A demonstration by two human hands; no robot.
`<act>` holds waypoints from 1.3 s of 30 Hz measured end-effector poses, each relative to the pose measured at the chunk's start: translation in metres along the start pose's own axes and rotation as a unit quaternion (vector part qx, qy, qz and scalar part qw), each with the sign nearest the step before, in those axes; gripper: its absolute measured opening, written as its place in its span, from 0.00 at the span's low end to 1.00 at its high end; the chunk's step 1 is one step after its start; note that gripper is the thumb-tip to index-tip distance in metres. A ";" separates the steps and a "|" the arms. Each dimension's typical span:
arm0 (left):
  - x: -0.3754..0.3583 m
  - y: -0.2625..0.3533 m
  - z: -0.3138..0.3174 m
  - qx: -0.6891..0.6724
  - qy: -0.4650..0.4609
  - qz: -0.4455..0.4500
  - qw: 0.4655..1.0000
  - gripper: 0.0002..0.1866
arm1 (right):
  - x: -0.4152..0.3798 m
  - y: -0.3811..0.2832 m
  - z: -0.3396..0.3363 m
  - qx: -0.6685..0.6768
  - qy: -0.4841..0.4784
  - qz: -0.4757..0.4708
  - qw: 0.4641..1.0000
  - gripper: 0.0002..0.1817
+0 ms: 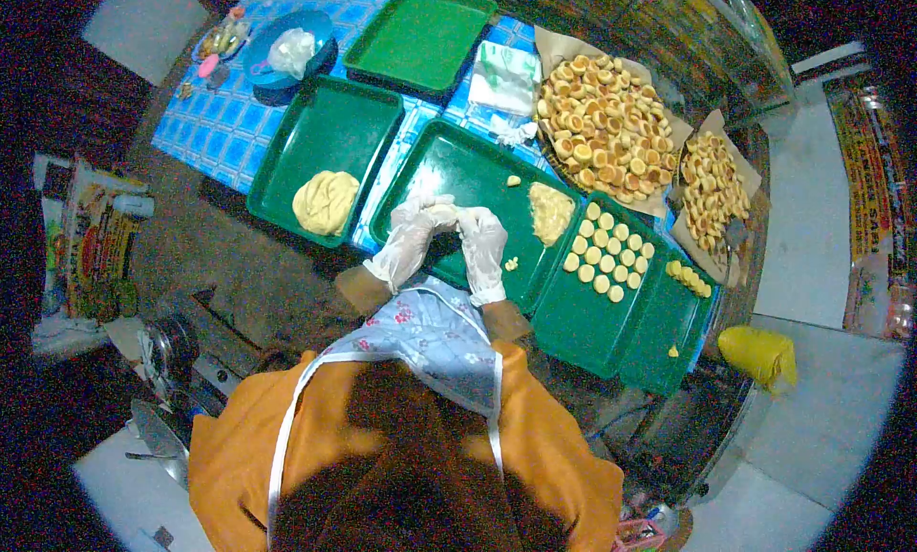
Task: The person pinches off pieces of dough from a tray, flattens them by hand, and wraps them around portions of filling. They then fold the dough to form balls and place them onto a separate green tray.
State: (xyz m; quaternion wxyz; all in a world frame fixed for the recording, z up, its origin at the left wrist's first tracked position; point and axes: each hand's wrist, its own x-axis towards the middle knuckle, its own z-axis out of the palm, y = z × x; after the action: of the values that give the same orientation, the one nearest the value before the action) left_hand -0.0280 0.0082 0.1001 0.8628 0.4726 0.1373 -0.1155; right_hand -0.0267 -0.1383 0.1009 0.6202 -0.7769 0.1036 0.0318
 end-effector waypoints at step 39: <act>-0.008 0.021 0.022 -0.050 -0.177 -0.120 0.976 0.25 | -0.035 -0.023 -0.032 0.146 0.025 -0.062 0.987 0.15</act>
State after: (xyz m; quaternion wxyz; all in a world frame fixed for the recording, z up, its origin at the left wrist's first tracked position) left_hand -0.0260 0.0016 0.1305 0.8757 0.3811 0.0434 -0.2933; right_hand -0.0590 -0.1606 0.1368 0.7253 -0.6831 0.0745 -0.0416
